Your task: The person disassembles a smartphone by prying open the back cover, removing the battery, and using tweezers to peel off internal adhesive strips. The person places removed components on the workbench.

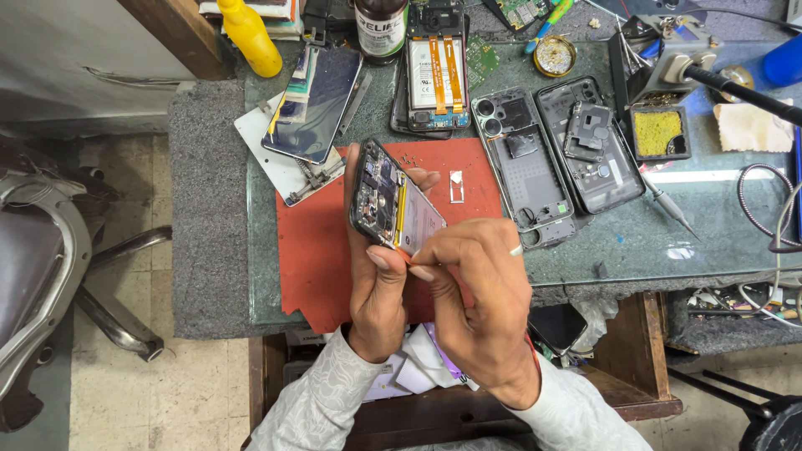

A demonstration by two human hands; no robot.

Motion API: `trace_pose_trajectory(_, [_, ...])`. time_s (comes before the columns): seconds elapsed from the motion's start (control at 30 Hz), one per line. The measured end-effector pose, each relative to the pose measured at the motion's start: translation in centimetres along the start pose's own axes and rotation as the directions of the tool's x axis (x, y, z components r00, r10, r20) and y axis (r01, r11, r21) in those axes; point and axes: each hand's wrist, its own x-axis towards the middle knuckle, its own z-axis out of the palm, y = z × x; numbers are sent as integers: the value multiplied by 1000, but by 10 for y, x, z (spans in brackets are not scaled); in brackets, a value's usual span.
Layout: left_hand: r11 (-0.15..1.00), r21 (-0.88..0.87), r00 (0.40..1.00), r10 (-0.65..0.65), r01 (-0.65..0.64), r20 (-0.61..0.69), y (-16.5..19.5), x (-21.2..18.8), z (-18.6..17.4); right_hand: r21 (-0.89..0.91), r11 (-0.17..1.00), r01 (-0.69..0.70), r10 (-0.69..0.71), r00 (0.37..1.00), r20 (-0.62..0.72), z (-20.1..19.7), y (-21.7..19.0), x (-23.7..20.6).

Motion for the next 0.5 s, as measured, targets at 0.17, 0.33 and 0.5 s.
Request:
trace_pose_trajectory(0.17, [979,-201,999,-27,18,-45,-5,2,-1,151,986,-70,66,997,36,-3,4,-6])
trace_pose_trajectory(0.33, [950,-312,998,-36,20,-44,-12,2,-5,309,891,-331,297,942,153,-14,15,-10])
trace_pose_trajectory(0.5, [972,-237,999,-4,-6,-45,-17,1,-6,321,869,-376,325,924,203,-11,20,-15])
